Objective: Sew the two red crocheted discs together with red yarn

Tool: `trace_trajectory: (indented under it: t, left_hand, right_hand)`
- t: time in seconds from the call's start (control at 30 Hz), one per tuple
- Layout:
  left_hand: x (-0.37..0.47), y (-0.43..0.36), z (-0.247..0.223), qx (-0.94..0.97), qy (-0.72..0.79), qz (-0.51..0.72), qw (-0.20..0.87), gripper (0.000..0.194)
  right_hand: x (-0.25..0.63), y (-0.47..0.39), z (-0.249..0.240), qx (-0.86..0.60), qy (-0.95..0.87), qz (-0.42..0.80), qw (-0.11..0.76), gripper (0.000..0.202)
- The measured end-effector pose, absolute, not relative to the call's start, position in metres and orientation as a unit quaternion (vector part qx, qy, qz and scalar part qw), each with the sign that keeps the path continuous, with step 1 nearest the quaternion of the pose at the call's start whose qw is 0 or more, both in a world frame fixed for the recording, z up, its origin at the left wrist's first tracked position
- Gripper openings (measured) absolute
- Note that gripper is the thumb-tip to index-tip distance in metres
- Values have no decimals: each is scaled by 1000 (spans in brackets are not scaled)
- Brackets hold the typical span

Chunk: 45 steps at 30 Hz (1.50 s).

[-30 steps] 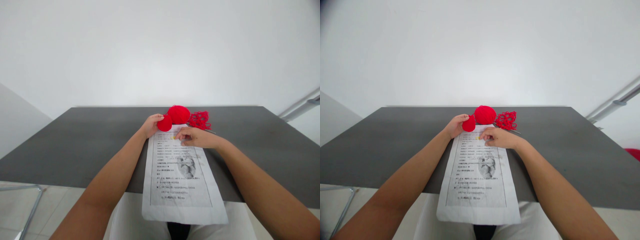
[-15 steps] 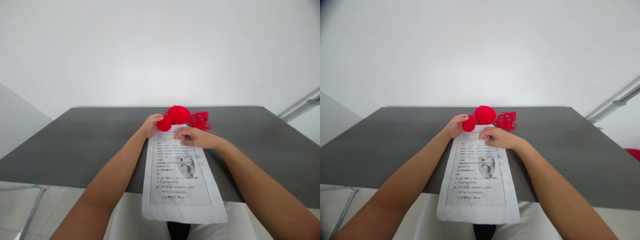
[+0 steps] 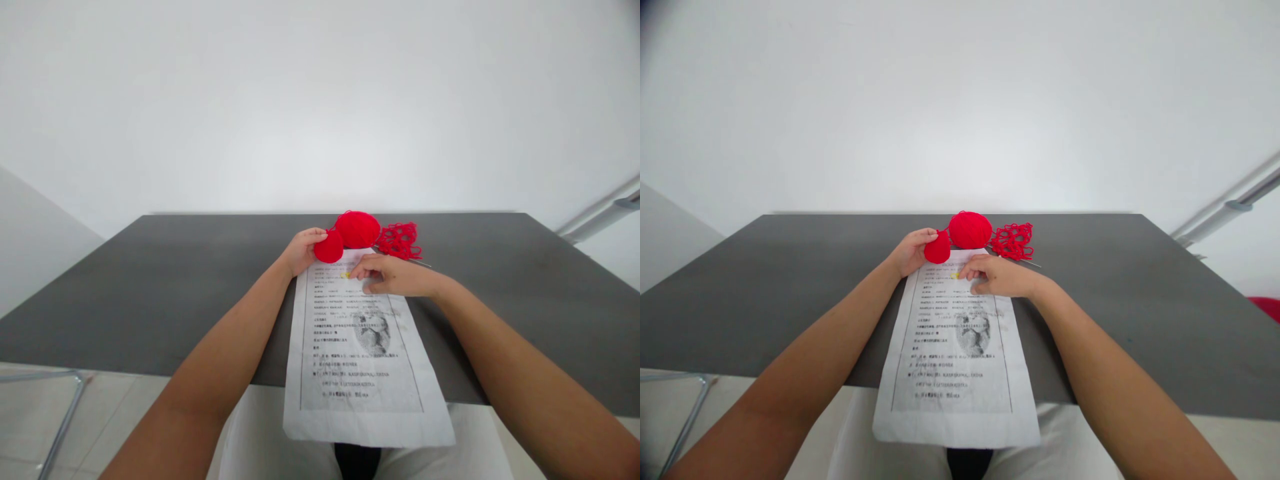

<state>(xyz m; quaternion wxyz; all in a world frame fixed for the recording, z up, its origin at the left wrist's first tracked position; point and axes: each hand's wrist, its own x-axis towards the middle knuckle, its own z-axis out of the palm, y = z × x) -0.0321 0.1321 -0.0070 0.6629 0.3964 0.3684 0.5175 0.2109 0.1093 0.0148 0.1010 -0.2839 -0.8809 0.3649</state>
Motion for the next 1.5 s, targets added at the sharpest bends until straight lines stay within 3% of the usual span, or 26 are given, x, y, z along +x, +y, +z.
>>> trace_trajectory:
  t: [1.5]
  left_hand:
    - [-31,130,-5,394,377,517,660,19]
  right_hand:
    - [213,111,15,-276,-880,376,93,34]
